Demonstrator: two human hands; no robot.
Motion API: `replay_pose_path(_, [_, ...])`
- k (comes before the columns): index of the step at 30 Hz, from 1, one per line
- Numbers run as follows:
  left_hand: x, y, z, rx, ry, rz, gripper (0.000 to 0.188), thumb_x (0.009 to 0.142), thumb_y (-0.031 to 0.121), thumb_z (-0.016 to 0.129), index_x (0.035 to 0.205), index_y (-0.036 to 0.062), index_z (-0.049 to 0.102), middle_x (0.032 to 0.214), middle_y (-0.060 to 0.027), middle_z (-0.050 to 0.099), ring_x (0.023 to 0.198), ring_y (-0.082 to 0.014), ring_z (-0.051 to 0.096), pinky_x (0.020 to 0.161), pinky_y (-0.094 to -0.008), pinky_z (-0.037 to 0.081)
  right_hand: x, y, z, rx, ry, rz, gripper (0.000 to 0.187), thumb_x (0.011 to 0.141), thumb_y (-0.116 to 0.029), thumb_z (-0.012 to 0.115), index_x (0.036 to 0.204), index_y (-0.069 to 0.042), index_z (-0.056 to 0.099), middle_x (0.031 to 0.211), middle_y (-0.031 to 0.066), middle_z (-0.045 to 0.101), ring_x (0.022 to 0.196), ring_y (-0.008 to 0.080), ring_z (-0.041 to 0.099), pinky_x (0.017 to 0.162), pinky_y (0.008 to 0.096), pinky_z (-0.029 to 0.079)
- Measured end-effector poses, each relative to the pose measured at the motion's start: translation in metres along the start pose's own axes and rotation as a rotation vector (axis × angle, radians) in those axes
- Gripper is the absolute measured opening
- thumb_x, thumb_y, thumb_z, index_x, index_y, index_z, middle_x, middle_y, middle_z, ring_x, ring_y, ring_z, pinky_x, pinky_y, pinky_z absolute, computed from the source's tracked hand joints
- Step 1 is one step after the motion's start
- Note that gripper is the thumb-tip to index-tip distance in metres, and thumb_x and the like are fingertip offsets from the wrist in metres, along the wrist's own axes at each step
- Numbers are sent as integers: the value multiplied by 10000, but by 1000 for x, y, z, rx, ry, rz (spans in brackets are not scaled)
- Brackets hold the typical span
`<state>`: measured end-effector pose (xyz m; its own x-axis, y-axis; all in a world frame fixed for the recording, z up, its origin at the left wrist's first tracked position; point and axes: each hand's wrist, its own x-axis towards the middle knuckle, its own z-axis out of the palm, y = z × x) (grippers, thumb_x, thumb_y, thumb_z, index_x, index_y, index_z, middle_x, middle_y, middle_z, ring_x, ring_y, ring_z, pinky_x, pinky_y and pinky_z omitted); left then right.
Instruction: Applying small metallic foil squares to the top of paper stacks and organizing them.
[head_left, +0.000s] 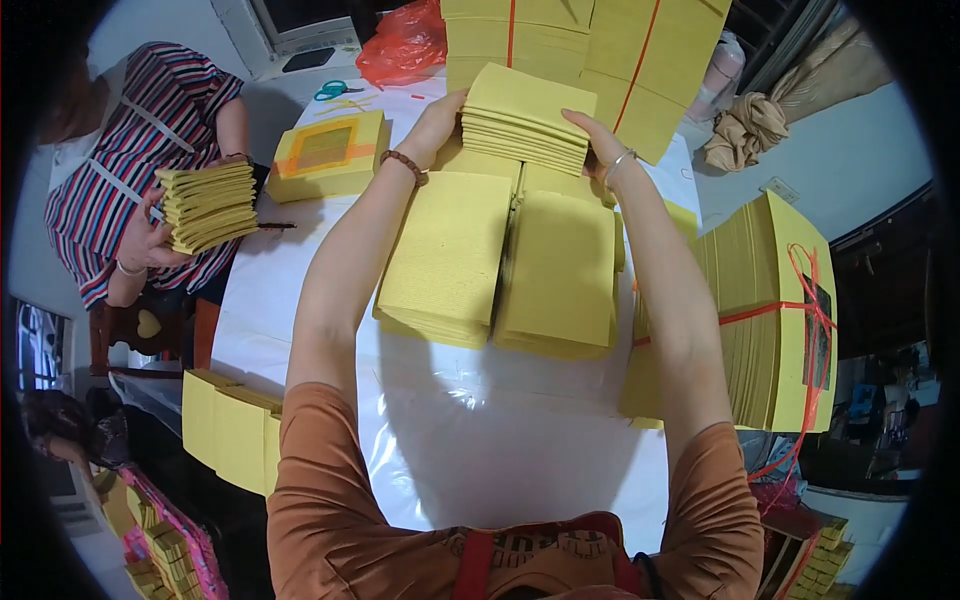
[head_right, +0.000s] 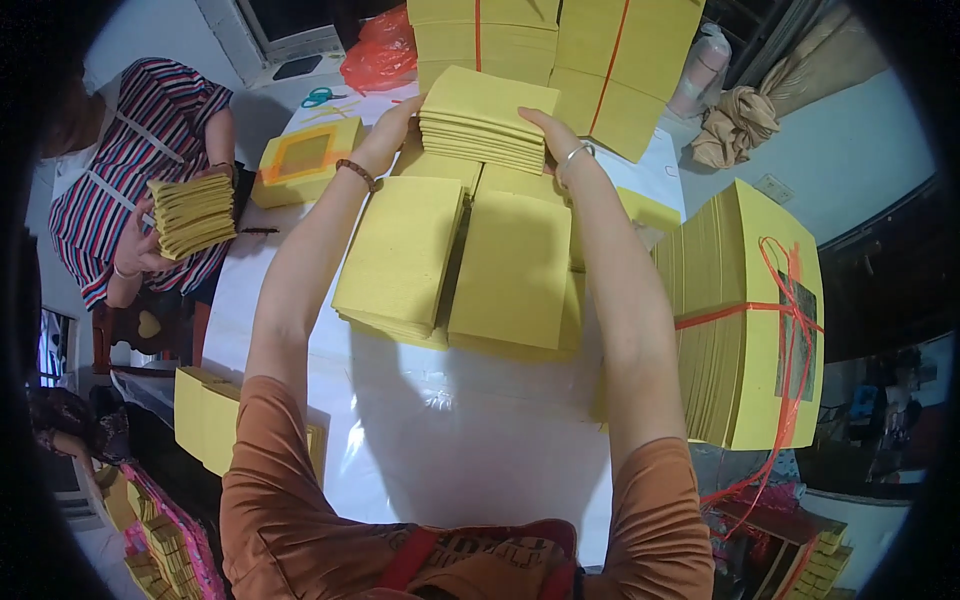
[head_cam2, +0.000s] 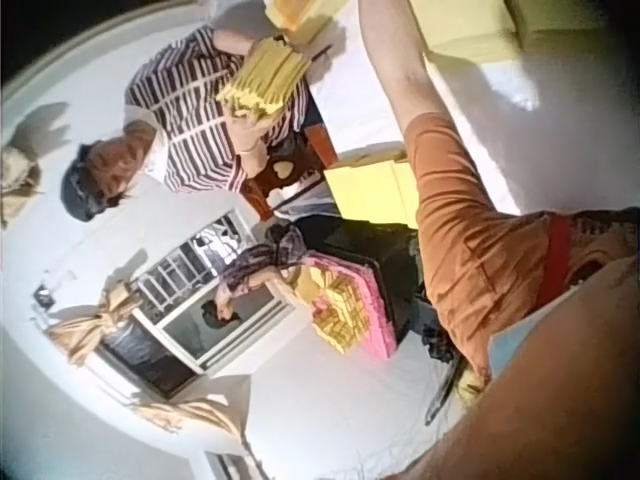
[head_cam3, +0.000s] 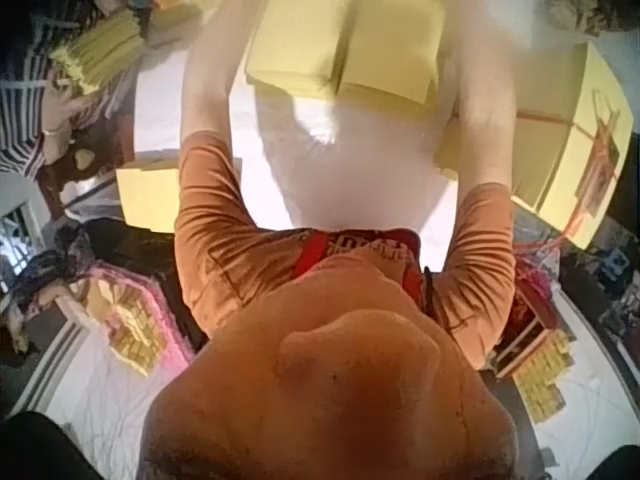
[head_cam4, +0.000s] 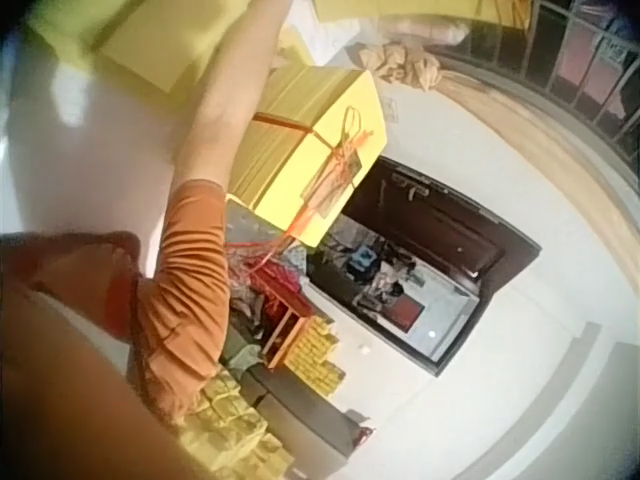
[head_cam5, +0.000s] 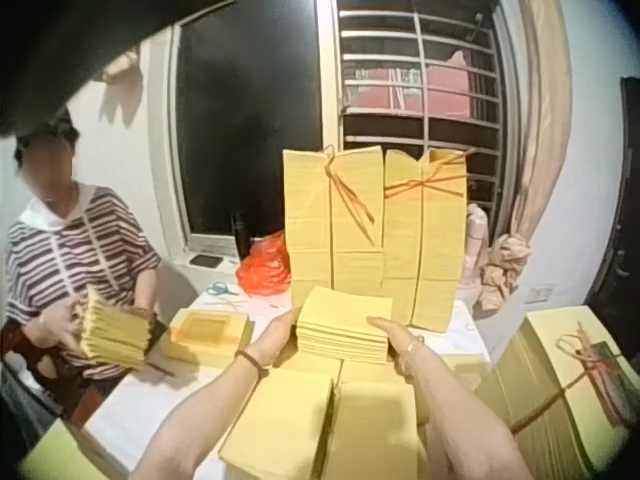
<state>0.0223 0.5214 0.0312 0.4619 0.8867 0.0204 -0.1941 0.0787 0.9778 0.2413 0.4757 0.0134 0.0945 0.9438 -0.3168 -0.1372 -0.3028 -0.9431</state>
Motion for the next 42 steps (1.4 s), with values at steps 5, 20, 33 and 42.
replay_pose_path(5, [-1,7,-1,29,114,-53,414,915,299,391,1171,0,517,1080,-96,587,970,-171,555,851,-286,427,2,-5,-2,81,-15,53,354,740,-457,666,835,-124,593,716,-11,592,616,64,555,526,210,451])
replay_pose_path(20, [-2,-11,-16,-24,136,-104,362,887,270,438,1113,7,544,949,-66,607,840,-155,568,772,-269,448,-10,-9,8,-86,95,5,381,699,-546,661,679,-174,580,510,-47,485,388,68,371,389,229,243])
replay_pose_path(33, [26,-1,-17,279,175,111,458,785,277,520,1228,162,531,1094,7,564,985,-155,506,848,-345,266,1,-16,-10,-95,251,150,463,604,-629,690,747,-212,549,632,-58,481,543,82,342,572,297,281])
replay_pose_path(42, [15,10,10,128,232,168,435,856,237,523,1226,8,498,1093,-71,565,998,-146,504,890,-270,379,11,-11,-19,-27,262,135,645,587,-675,664,1048,-241,540,977,20,506,867,133,440,744,371,315])
